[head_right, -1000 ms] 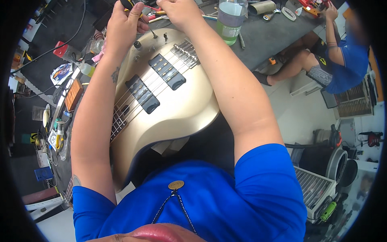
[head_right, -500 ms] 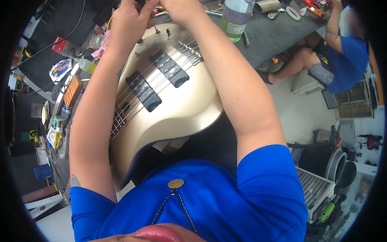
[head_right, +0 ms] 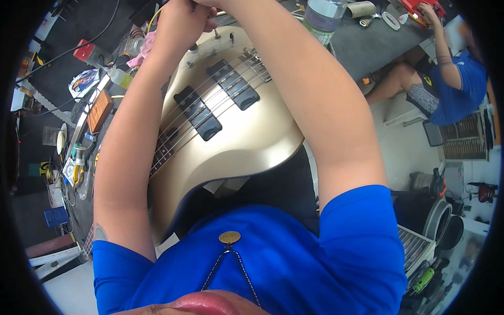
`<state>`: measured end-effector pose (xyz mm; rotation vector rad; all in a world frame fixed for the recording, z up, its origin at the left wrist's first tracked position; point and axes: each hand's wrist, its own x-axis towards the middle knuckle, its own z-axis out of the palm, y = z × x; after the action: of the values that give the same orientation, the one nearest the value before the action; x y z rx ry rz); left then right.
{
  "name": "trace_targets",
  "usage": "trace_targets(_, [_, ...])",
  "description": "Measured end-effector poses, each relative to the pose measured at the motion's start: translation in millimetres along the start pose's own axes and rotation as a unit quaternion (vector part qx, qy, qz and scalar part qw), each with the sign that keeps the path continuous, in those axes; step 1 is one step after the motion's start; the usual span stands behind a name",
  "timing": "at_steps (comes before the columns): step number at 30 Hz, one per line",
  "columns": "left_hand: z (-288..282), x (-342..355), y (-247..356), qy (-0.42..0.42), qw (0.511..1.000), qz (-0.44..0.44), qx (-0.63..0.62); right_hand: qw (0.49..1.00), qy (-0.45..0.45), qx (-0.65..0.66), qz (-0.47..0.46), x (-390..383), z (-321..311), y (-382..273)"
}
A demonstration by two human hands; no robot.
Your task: The person solders wires inside the electronics cavity of a bass guitar using a soldering iron, then replaces a control knob on the front of the instrument.
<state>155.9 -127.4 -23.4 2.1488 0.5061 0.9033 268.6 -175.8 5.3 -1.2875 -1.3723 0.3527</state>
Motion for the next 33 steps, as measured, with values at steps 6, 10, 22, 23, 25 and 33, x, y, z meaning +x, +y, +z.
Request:
trace_targets(6, [4,12,-36,0.105,0.978,0.158,0.083,0.991,0.045,0.027,-0.121,9,17,20])
trace_targets(10, [-1,3,-12,0.044,0.996,0.067,0.030,0.990,0.059,-0.003,-0.130,10,15,27])
trace_targets(22, [6,6,-34,0.121,0.972,0.189,0.073,0.989,0.040,0.050,-0.135,9,21,29])
trace_targets(23, [8,6,-31,0.118,0.974,0.176,0.073,0.989,0.042,0.046,-0.134,8,17,28])
trace_targets(25, [8,3,-24,0.099,0.983,0.143,0.058,0.990,0.042,0.044,-0.126,8,14,27])
trace_targets(33, [9,5,-36,0.124,0.960,0.240,0.071,0.988,0.057,0.027,-0.138,4,18,25])
